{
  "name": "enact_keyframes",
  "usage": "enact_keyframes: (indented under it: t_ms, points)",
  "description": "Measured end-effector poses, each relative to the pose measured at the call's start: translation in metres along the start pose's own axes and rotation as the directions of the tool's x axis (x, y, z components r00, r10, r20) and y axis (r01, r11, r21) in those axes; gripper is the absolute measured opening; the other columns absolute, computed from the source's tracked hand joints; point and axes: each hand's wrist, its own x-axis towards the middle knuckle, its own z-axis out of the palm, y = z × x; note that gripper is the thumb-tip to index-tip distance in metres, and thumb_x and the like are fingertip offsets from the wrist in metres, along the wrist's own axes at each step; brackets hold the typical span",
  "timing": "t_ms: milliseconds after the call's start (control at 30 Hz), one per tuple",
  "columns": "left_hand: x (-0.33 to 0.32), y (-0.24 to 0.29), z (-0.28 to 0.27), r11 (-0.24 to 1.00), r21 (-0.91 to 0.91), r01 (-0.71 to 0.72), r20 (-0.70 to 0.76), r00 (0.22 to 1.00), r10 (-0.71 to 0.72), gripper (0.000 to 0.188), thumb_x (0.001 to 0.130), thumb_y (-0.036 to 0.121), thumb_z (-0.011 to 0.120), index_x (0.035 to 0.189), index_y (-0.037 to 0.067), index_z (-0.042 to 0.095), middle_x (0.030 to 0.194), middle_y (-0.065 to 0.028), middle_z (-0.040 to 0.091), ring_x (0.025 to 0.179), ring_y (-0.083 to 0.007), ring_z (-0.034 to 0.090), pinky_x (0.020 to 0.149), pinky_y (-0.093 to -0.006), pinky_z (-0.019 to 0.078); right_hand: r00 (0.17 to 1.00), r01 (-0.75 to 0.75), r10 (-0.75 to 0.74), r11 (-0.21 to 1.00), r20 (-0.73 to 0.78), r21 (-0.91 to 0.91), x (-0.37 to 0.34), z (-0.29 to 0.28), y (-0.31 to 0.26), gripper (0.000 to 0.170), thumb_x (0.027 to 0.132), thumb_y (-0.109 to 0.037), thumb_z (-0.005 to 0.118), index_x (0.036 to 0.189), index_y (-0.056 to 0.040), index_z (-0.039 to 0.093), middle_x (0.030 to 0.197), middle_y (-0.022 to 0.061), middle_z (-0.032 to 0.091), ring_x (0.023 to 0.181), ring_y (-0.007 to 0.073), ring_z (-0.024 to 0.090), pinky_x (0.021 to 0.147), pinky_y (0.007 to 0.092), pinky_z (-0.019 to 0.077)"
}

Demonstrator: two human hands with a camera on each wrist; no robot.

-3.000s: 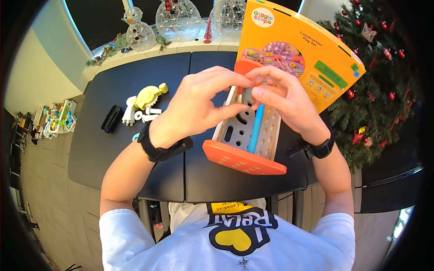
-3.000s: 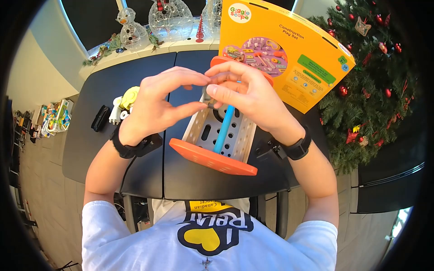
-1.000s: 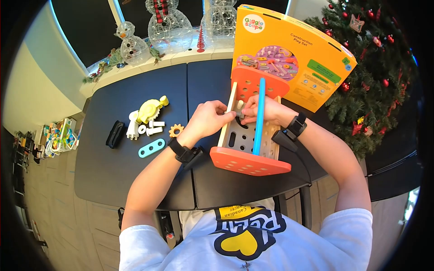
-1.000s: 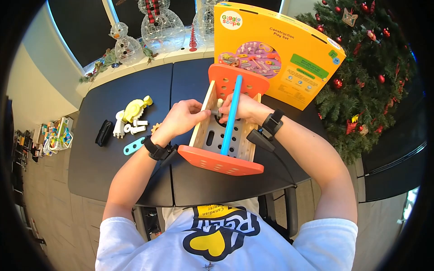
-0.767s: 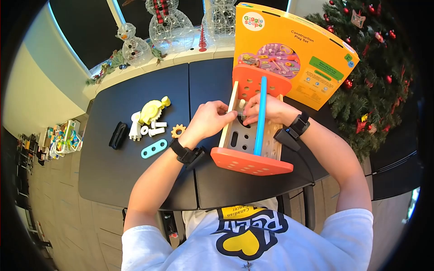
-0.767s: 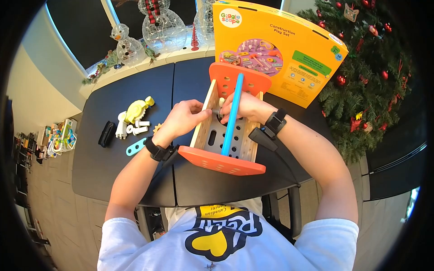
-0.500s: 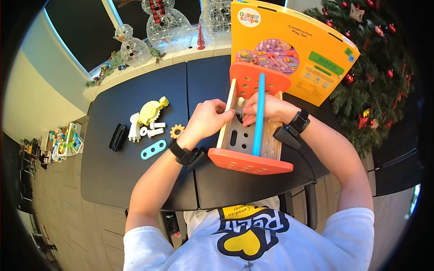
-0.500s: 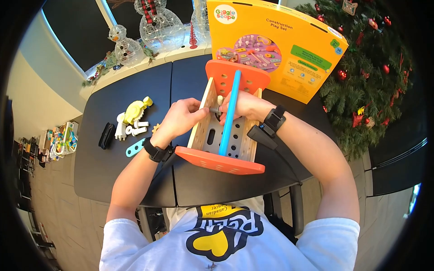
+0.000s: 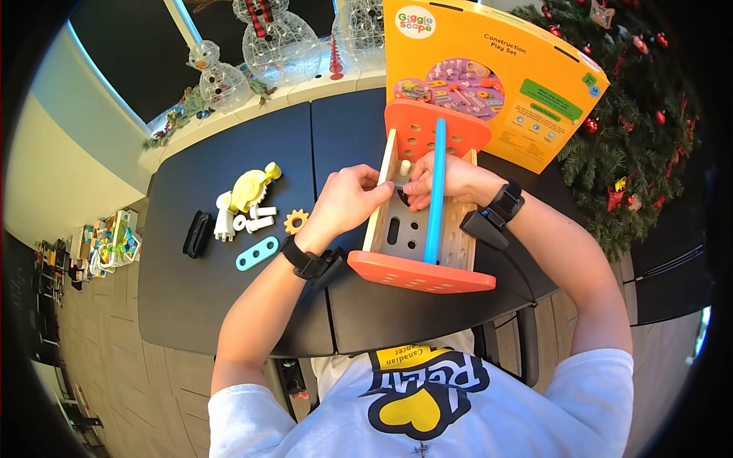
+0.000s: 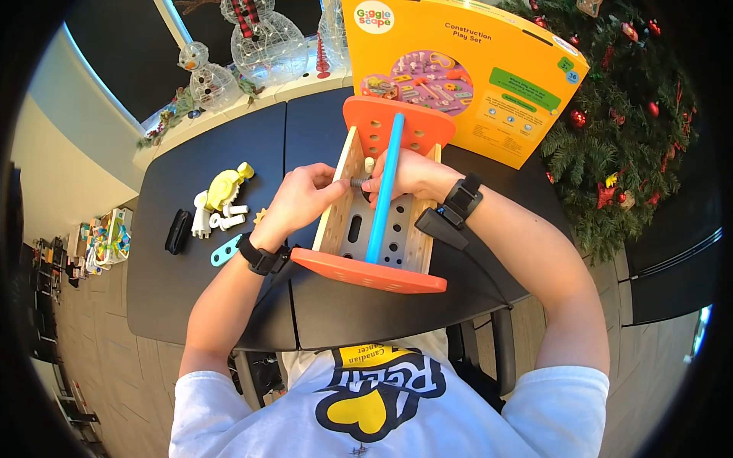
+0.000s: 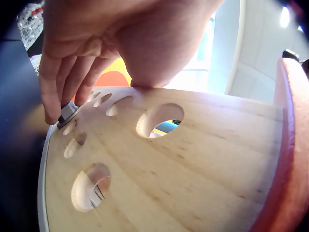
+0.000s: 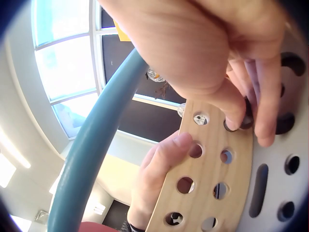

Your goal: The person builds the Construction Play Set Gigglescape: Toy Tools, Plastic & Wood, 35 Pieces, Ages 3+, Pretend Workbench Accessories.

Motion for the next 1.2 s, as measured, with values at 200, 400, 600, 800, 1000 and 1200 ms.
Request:
enact_keyframes:
  t_ms: [200,400,600,800,1000,1200]
  points:
    - [0.001,-0.001,0.000,1.000,0.009,-0.020,-0.006,1.000,0.020,0.050,0.091,0.037,0.073,0.110,-0.008,0.074,0.100,-0.0243,0.078,0.096,-0.0349,0.077,0.088,-0.0399,0.0596,1.000,0.007,-0.004,0.996,0.029,-0.090,0.004,-0.002,0.003,0.045,0.108,-0.030,0.063,0.107,0.0146,0.069,0.099,0.0258,0.076,0.088,0.0286,0.079,0.077,0.0335,0.0661]
    - [0.000,0.001,0.000,1.000,0.006,-0.018,-0.007,1.000,0.018,0.049,0.091,0.038,0.073,0.110,-0.008,0.074,0.100,-0.0248,0.078,0.096,-0.0353,0.077,0.089,-0.0399,0.0594,0.999,0.020,-0.020,1.000,0.034,-0.016,0.010,-0.005,0.012,0.045,0.107,-0.031,0.063,0.109,0.0144,0.069,0.099,0.0244,0.076,0.087,0.0268,0.079,0.077,0.0318,0.0653]
    - [0.002,-0.002,0.002,1.000,0.000,-0.017,0.000,1.000,0.017,0.049,0.091,0.036,0.073,0.113,-0.007,0.073,0.103,-0.0243,0.078,0.099,-0.0337,0.077,0.090,-0.0394,0.0588,0.996,0.066,-0.067,0.997,-0.058,-0.025,0.004,-0.005,0.010,0.035,0.095,-0.020,0.081,0.106,0.0090,0.066,0.095,0.0177,0.076,0.081,0.0207,0.077,0.072,0.0281,0.0630]
    - [0.003,0.003,-0.001,1.000,0.000,0.011,0.041,0.999,-0.011,0.048,0.092,0.033,0.072,0.118,-0.007,0.072,0.109,-0.0236,0.078,0.104,-0.0308,0.076,0.093,-0.0386,0.0577,0.988,0.102,-0.116,0.987,-0.106,-0.124,0.009,-0.006,0.012,0.028,0.089,-0.011,0.086,0.101,0.0034,0.065,0.092,0.0145,0.076,0.079,0.0180,0.076,0.068,0.0266,0.0618]
    - [0.004,0.001,0.000,1.000,0.010,0.006,0.044,0.999,-0.007,0.049,0.092,0.033,0.072,0.118,-0.008,0.072,0.109,-0.0238,0.078,0.104,-0.0309,0.076,0.093,-0.0386,0.0577,0.998,0.052,-0.052,0.999,-0.036,-0.003,0.007,-0.007,0.009,0.034,0.099,-0.025,0.077,0.103,0.0084,0.070,0.089,0.0180,0.077,0.076,0.0211,0.077,0.066,0.0288,0.0621]
    - [0.004,0.002,-0.001,1.000,0.002,0.009,0.050,0.999,-0.009,0.048,0.092,0.033,0.072,0.119,-0.007,0.072,0.109,-0.0235,0.078,0.103,-0.0306,0.077,0.093,-0.0385,0.0578,0.994,-0.098,0.100,0.994,-0.040,0.040,0.000,-0.001,-0.007,0.043,0.101,-0.031,0.073,0.107,0.0111,0.070,0.093,0.0224,0.076,0.078,0.0232,0.078,0.069,0.0315,0.0639]
